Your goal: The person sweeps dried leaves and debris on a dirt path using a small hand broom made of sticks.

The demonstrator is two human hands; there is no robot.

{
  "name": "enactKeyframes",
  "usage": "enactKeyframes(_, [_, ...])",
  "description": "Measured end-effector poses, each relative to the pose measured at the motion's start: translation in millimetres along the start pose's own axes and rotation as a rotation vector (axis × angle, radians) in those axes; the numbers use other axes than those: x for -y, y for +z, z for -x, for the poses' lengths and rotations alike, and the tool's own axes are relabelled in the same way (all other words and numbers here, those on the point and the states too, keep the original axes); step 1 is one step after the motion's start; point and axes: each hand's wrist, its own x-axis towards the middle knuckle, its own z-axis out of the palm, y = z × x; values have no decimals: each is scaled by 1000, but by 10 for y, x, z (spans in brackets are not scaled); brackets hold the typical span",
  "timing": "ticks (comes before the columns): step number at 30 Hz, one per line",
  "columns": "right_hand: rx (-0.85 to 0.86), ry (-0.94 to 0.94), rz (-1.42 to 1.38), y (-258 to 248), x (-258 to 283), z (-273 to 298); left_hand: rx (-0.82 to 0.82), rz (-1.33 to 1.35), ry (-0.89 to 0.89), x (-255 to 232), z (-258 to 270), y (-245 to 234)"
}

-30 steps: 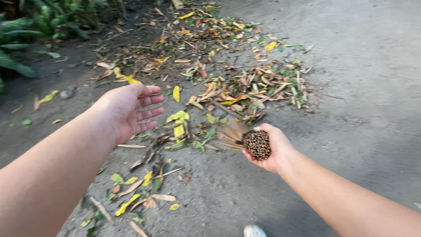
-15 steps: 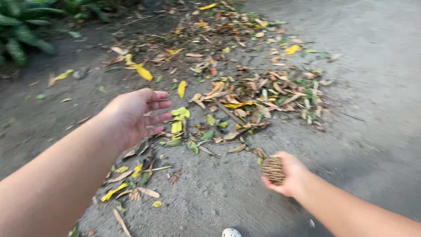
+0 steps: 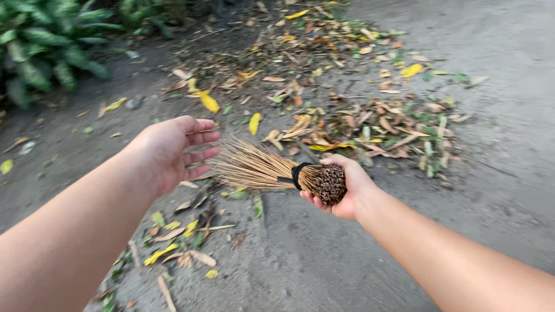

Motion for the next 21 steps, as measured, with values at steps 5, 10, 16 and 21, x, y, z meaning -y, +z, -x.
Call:
enactKeyframes(5, [-300, -164, -47, -221, 40, 327, 130, -18, 23, -101, -99, 401])
enactKeyframes(10, [-505, -266, -178, -953, -15, 484, 216, -53, 31, -180, -104, 713])
enactKeyframes(16, [-779, -295, -254, -1956, -90, 632, 227, -71, 32, -225, -194, 734])
enactKeyframes(21, [-804, -190, -245, -1762, -182, 430, 190, -76, 6, -235, -325, 601])
